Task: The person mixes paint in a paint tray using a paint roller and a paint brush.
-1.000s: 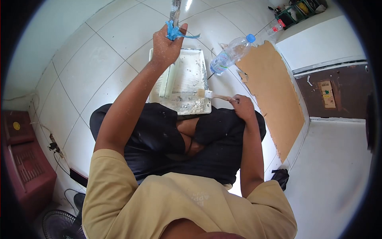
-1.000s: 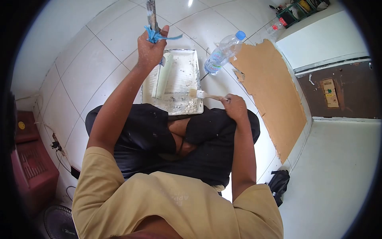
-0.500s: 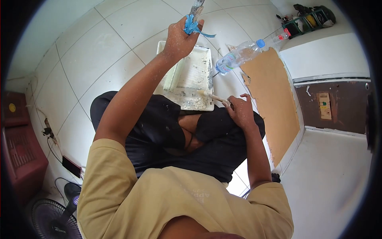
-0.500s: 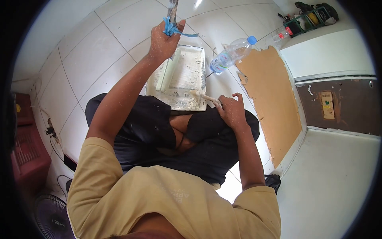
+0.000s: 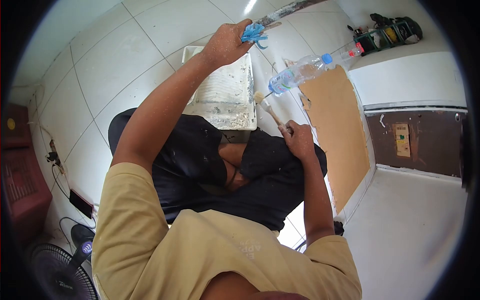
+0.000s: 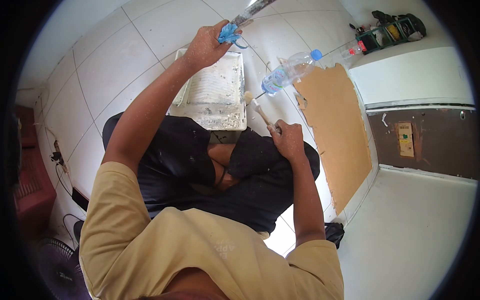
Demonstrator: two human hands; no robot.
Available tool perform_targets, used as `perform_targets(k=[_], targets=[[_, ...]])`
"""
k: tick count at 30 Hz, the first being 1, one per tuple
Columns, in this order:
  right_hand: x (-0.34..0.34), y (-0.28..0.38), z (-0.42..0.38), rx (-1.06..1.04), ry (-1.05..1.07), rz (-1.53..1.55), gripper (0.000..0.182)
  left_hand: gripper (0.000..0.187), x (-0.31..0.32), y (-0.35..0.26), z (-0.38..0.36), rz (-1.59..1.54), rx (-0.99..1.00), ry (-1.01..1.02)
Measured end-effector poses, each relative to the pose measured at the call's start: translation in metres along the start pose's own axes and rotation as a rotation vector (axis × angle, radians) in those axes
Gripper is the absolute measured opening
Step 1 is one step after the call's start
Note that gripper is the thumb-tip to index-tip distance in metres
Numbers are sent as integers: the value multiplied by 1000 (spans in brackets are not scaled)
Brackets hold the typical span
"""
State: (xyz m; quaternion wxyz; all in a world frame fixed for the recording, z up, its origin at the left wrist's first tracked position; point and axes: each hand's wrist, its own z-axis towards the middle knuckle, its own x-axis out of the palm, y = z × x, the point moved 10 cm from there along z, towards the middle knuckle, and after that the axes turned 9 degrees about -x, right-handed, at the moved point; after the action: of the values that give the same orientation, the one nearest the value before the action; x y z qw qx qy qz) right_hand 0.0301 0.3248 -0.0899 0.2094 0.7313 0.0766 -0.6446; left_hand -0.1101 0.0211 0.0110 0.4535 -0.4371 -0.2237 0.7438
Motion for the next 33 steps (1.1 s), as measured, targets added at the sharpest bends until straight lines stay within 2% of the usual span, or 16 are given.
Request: perform_targets(k=[2,7,9,11,13,15,17,18,19,22,24,25,27,28,30,33], targets=[[0,-4,-4,80,5,-17,34,31,-18,-2,0,-12,6,-154],[29,-25,2,157,-32,809,34,33,-60,14,-2,-62,-129,-270],[29,-31,9,164,10,924,33,33,-81,14,-9,-170,-175,-381],[29,-29,14,156,-38,1335,32,35,-93,-21,-14,-245,-153,-413],[24,-19,15,180,-51,1415,32,37,-98,-38,-18,-612,-183,-422],[20,-16,18,113,-79,1560,39,38,-107,-51,-20,-666,-179,-441],[15,-2,17,120,-34,1526,42,31,-120,-57,-22,-427,-174,-505],[13,2,13,132,-3,1497,46,37,-109,-50,-22,-661,-128,-440],[18,-1,11,161,32,1479,49,37,-107,-38,-22,-664,-126,-455],[1,17,9,81,33,1512,44,37,-75,42,-20,-450,-318,-375],[-18,18,21,-170,-59,1703,41,38,-68,56,-9,-362,-291,-411],[-16,17,29,-170,-64,1749,35,38,-68,53,-8,-274,-257,-442],[14,2,40,148,130,1402,30,38,-65,50,-7,-262,-281,-429],[22,-14,38,154,134,1399,30,38,-64,41,-11,-236,-308,-379],[60,-65,39,235,318,879,28,38,-64,34,-10,-210,-324,-347],[42,-68,35,274,123,1143,28,40,-70,27,-22,-116,-219,-393]])
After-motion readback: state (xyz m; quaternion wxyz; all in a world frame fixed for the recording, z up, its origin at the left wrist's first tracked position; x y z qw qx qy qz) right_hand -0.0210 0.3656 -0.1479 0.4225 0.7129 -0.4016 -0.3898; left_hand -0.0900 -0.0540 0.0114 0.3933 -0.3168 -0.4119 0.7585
